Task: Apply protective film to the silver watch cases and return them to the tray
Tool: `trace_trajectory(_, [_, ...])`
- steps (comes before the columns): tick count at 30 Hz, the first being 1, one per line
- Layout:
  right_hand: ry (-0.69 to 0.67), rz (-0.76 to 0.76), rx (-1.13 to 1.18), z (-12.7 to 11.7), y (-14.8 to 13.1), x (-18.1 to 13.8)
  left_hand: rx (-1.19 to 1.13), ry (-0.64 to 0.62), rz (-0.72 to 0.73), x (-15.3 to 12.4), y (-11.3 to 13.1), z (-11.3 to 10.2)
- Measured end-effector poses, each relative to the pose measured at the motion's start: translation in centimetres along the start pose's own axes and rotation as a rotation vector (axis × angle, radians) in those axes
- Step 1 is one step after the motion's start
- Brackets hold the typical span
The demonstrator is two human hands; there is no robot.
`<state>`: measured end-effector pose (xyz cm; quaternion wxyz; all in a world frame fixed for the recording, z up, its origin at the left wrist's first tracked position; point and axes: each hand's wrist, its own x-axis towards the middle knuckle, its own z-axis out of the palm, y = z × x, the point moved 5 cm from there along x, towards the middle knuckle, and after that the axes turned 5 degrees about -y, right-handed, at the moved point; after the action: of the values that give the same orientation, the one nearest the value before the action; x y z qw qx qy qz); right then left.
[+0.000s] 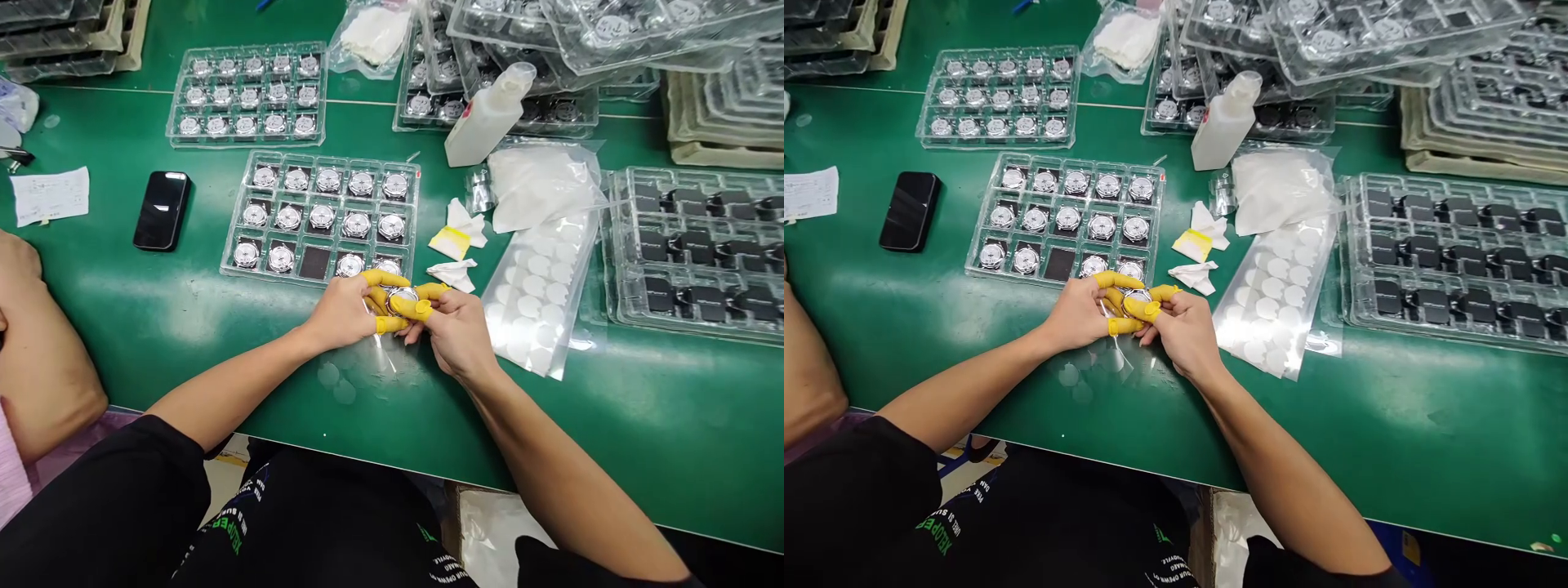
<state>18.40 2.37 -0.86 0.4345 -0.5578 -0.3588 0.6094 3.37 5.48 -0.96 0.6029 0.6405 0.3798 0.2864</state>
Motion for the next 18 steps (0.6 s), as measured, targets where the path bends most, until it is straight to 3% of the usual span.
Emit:
trace_trajectory(6, [0.022, 0.026, 0.001, -0.5, -0.3, -0.2, 0.036, 0.014, 0.011, 0.2, 0.2, -0.2])
trace_trajectory(10, [-0.076, 0.08, -0.022, -0.7, -0.7, 0.1, 0.043, 0.013, -0.006, 0.2, 0.1, -0.2])
trace_trajectory(18, [-0.091, -0.016, -0.112, -1.2, -1.5, 0.1, 0.092, -0.048, 0.013, 0.3, 0.0, 0.0])
